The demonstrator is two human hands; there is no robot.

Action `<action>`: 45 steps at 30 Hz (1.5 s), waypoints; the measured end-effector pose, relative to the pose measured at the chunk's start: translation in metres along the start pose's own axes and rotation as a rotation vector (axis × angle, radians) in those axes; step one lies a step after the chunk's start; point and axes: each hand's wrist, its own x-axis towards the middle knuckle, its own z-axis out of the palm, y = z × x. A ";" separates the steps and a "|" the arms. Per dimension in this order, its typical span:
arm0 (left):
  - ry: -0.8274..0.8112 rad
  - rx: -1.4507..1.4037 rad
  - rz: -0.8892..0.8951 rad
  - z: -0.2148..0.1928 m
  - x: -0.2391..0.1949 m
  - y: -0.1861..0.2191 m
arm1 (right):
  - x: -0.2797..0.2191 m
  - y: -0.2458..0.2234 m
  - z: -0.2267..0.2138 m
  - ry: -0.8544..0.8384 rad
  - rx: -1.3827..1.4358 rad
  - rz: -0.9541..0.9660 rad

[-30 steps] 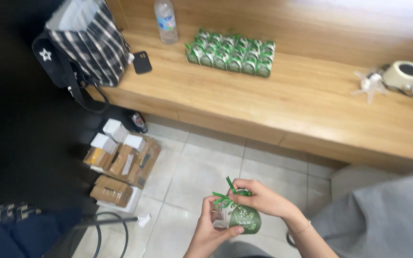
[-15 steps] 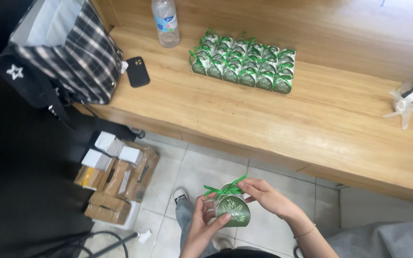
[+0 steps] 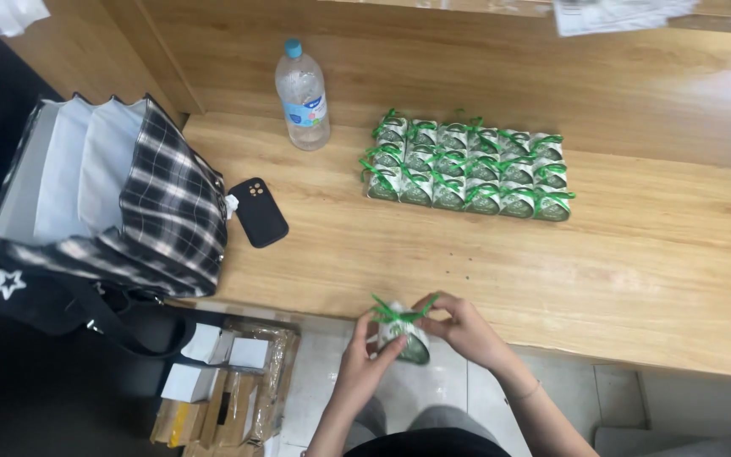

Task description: Picking up small green gift boxes from a display shelf and placing them onto a work counter.

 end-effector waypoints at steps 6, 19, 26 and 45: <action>0.074 0.401 -0.047 -0.041 0.041 -0.009 | 0.097 0.007 -0.007 0.208 -0.066 -0.171; -0.291 1.051 -0.569 -0.148 0.022 -0.170 | 0.276 0.068 -0.028 0.196 -0.294 -0.214; -0.248 1.047 -0.639 -0.128 0.031 -0.122 | 0.305 0.101 -0.029 0.155 -0.372 -0.213; -0.107 0.985 -0.659 -0.086 0.048 -0.083 | 0.326 0.092 -0.049 0.005 -0.561 -0.223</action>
